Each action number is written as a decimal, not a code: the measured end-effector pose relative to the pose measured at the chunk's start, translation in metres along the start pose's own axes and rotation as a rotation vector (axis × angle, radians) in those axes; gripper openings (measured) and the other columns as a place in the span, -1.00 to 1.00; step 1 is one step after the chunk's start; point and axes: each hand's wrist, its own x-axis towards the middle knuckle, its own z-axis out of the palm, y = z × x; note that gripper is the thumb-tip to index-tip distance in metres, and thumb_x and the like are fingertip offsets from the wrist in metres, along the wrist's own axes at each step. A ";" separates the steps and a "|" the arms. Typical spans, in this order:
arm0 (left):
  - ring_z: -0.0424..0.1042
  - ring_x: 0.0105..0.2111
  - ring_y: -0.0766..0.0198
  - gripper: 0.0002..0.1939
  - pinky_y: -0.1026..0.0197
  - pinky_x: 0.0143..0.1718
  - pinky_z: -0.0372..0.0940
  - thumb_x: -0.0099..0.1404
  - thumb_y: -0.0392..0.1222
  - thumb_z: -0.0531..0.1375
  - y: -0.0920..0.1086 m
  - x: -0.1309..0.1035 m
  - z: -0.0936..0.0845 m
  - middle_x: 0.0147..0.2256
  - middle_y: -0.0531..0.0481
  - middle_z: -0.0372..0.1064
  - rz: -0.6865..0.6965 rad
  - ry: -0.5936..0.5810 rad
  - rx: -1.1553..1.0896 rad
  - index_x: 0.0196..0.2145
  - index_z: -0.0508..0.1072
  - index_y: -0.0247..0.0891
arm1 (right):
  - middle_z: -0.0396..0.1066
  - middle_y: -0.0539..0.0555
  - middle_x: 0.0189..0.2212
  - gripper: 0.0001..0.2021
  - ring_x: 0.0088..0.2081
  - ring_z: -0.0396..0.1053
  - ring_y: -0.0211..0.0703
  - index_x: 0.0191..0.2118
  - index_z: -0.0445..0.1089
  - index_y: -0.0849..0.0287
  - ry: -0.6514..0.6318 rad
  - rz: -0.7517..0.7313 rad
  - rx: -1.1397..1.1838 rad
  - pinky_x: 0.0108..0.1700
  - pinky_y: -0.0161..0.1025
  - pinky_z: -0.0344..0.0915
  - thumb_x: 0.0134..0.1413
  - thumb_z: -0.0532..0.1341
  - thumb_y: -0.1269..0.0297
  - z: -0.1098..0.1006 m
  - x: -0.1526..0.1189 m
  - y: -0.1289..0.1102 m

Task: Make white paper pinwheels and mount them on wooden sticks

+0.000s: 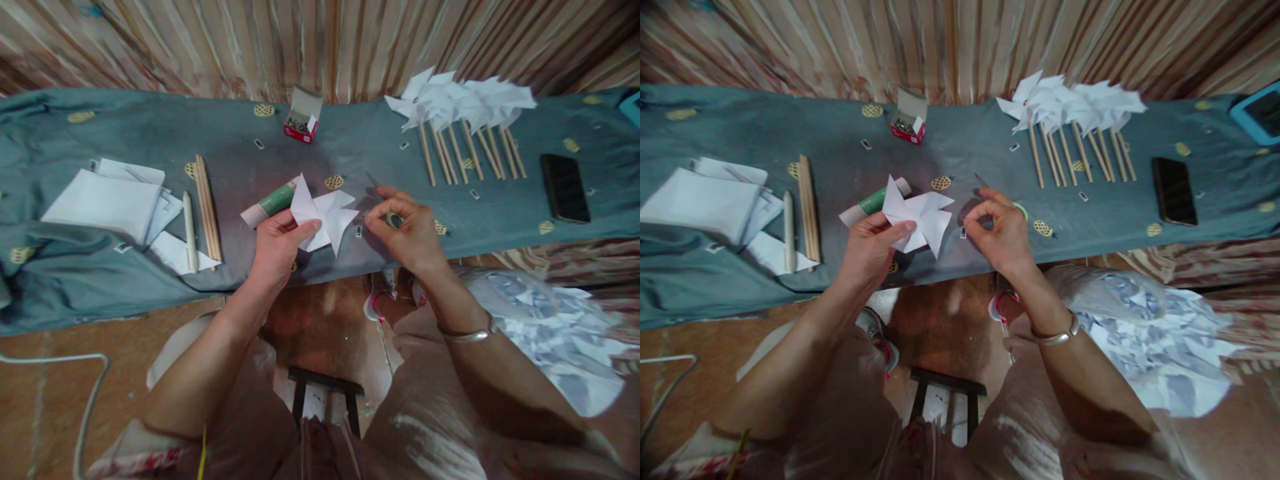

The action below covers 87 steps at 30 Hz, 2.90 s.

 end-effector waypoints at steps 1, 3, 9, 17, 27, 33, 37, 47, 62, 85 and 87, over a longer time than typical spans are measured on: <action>0.53 -0.40 0.20 -0.75 0.19 -0.33 0.43 -0.10 -0.20 0.47 0.001 0.000 0.000 -0.40 -0.01 0.59 -0.002 -0.004 -0.005 -0.40 0.62 -0.24 | 0.53 0.09 -0.04 -0.96 0.13 0.40 0.11 -0.50 0.48 0.07 -0.007 -0.015 -0.044 0.25 0.17 0.18 -0.10 0.32 0.34 0.002 -0.001 0.001; 0.53 -0.40 0.21 -0.77 0.19 -0.32 0.42 -0.09 -0.21 0.46 0.002 -0.001 0.000 -0.40 -0.01 0.59 0.001 -0.010 -0.010 -0.40 0.62 -0.24 | 0.53 0.10 -0.04 -0.97 0.09 0.42 0.09 -0.49 0.48 0.08 -0.013 -0.031 -0.074 0.22 0.14 0.22 -0.10 0.31 0.34 0.004 -0.004 0.001; 0.52 -0.40 0.20 -0.72 0.18 -0.33 0.42 -0.10 -0.20 0.46 0.002 0.000 0.000 -0.38 -0.03 0.59 -0.029 -0.009 -0.013 -0.36 0.61 -0.24 | 0.57 0.02 -0.37 -0.88 -0.35 0.48 -0.17 -0.39 0.54 0.08 -0.095 0.231 0.400 -0.20 -0.16 0.43 -0.08 0.37 0.19 0.007 -0.004 -0.012; 0.52 -0.41 0.21 -0.73 0.18 -0.34 0.44 -0.12 -0.17 0.47 0.006 -0.002 0.003 -0.35 -0.07 0.61 -0.133 -0.048 -0.076 -0.39 0.61 -0.23 | 0.59 0.00 -0.43 -0.70 -0.39 0.50 -0.26 -0.38 0.56 0.08 -0.308 0.641 0.941 -0.24 -0.30 0.46 -0.28 0.52 0.09 0.018 -0.007 -0.024; 0.55 -0.35 0.16 -0.72 0.14 -0.27 0.42 -0.07 -0.16 0.46 0.002 -0.002 0.000 -0.37 -0.06 0.59 -0.135 -0.098 -0.054 -0.34 0.62 -0.24 | 0.59 -0.06 -0.40 -0.71 -0.39 0.50 -0.34 -0.33 0.59 0.08 -0.377 0.618 0.956 -0.26 -0.35 0.45 -0.23 0.52 0.11 0.019 -0.012 -0.023; 0.54 -0.39 0.15 -0.69 0.15 -0.34 0.45 -0.10 -0.13 0.48 0.001 -0.004 0.000 -0.41 -0.05 0.59 -0.093 -0.069 -0.013 -0.35 0.62 -0.24 | 0.53 -0.11 -0.52 -0.75 -0.51 0.40 -0.45 -0.46 0.59 0.09 -0.388 0.604 0.960 -0.39 -0.45 0.40 -0.32 0.56 0.15 0.017 -0.011 -0.027; 0.55 -0.34 0.09 -0.69 0.13 -0.36 0.46 -0.09 -0.15 0.49 0.001 -0.004 -0.001 -0.38 -0.07 0.59 -0.082 -0.064 0.002 -0.33 0.62 -0.23 | 0.54 -0.10 -0.50 -0.74 -0.52 0.37 -0.45 -0.45 0.60 0.10 -0.393 0.620 0.900 -0.42 -0.45 0.40 -0.35 0.57 0.17 0.015 -0.011 -0.027; 0.49 -0.47 0.28 -0.65 0.23 -0.39 0.41 -0.16 -0.13 0.52 0.003 -0.005 0.000 -0.40 -0.02 0.59 -0.071 -0.119 -0.024 -0.38 0.60 -0.27 | 0.58 -0.05 -0.47 -0.70 -0.46 0.45 -0.39 -0.47 0.60 0.09 -0.390 0.641 0.877 -0.36 -0.43 0.47 -0.47 0.59 0.18 0.015 -0.010 -0.031; 0.51 -0.43 0.25 -0.64 0.23 -0.39 0.40 -0.13 -0.07 0.51 0.001 -0.003 -0.002 -0.39 -0.03 0.59 -0.060 -0.117 0.026 -0.38 0.59 -0.27 | 0.57 -0.06 -0.50 -0.71 -0.50 0.42 -0.42 -0.48 0.61 0.10 -0.381 0.659 0.807 -0.40 -0.49 0.43 -0.48 0.59 0.22 0.014 -0.009 -0.031; 0.49 -0.45 0.26 -0.71 0.25 -0.43 0.38 -0.10 -0.19 0.47 0.000 -0.003 -0.002 -0.40 -0.03 0.58 -0.060 -0.091 0.021 -0.37 0.58 -0.29 | 0.58 -0.04 -0.48 -0.70 -0.49 0.42 -0.42 -0.47 0.61 0.13 -0.364 0.664 0.801 -0.40 -0.46 0.41 -0.49 0.59 0.24 0.014 -0.011 -0.031; 0.48 -0.46 0.28 -0.71 0.26 -0.43 0.38 -0.11 -0.19 0.47 0.001 -0.003 -0.001 -0.40 -0.02 0.58 -0.060 -0.092 0.023 -0.38 0.58 -0.29 | 0.57 -0.04 -0.49 -0.70 -0.50 0.41 -0.43 -0.48 0.61 0.13 -0.373 0.663 0.802 -0.41 -0.48 0.40 -0.50 0.59 0.25 0.014 -0.010 -0.032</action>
